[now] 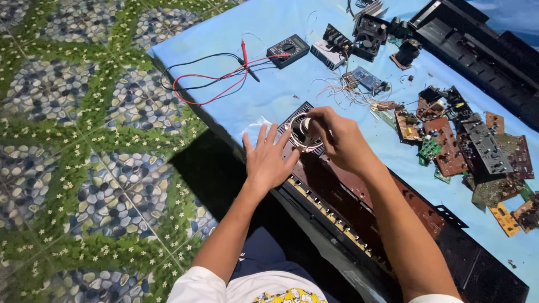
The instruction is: The person cleans the surface of a disassembled electronic device using a brush and a cloth. They first use the brush to sweep dust off the device's casing and then wipe the surface with a cloth.
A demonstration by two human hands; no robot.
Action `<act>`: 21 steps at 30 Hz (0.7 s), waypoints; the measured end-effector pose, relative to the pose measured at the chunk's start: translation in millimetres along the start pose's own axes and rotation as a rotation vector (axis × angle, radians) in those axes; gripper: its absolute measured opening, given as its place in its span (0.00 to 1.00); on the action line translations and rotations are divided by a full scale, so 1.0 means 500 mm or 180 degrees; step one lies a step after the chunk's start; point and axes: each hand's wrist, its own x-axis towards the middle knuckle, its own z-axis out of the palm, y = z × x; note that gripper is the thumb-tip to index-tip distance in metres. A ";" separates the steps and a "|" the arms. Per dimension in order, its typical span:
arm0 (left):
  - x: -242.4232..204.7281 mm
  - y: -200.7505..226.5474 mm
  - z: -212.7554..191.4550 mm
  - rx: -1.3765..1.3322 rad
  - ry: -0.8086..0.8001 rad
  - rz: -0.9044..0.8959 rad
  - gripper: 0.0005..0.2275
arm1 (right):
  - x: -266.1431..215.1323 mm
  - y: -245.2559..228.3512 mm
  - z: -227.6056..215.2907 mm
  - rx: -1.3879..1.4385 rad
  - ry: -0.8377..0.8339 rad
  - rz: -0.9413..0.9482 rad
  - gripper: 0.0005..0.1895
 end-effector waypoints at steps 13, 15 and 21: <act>-0.004 0.004 -0.004 -0.0001 0.0096 0.0014 0.22 | -0.019 0.051 0.002 -0.0697 -0.0561 0.0542 0.16; -0.005 0.004 -0.004 -0.0018 0.0122 0.0024 0.22 | -0.023 0.064 0.009 -0.0574 -0.0420 0.0448 0.12; -0.003 0.003 0.001 -0.0050 0.0095 -0.0010 0.22 | -0.014 0.051 0.010 -0.0581 -0.0386 0.0500 0.11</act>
